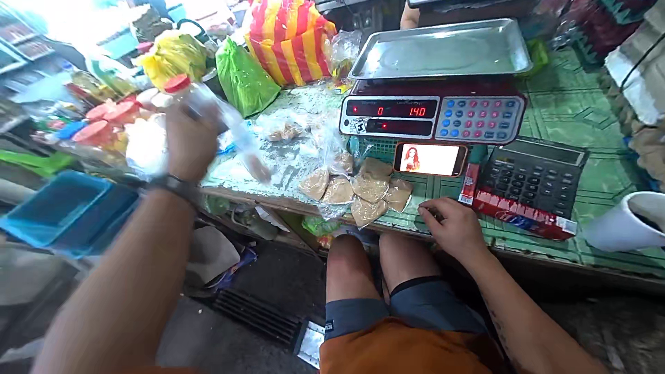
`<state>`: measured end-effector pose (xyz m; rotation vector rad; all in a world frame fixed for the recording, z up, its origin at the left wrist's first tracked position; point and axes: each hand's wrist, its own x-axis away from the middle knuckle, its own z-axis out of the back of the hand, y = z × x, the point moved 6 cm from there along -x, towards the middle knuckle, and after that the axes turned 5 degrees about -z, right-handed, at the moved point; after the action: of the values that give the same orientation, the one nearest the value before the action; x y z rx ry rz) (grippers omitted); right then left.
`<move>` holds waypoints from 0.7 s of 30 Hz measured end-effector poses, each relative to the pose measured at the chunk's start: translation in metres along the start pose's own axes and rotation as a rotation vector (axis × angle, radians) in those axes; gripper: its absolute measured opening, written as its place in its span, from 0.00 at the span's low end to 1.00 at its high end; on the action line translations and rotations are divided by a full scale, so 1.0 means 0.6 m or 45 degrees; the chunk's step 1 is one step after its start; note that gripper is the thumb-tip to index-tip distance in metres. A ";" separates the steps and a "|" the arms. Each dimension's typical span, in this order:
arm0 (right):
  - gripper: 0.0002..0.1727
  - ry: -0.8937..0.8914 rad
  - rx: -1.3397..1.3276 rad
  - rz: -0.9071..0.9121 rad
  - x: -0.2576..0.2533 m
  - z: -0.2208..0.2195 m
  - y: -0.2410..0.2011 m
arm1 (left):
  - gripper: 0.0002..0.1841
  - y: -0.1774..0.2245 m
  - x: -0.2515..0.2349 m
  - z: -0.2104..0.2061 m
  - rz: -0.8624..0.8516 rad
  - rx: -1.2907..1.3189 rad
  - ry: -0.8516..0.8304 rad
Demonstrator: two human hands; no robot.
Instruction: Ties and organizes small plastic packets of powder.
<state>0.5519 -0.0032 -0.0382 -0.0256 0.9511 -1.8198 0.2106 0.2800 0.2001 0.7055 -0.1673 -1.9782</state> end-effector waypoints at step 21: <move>0.36 -0.228 -0.481 0.325 -0.106 0.002 -0.296 | 0.08 0.107 0.092 -0.024 -0.376 0.283 -0.261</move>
<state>0.4440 0.0731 0.0965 -0.2845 1.1029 -1.3625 0.2486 0.2037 0.1917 0.6978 -0.4333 -2.3396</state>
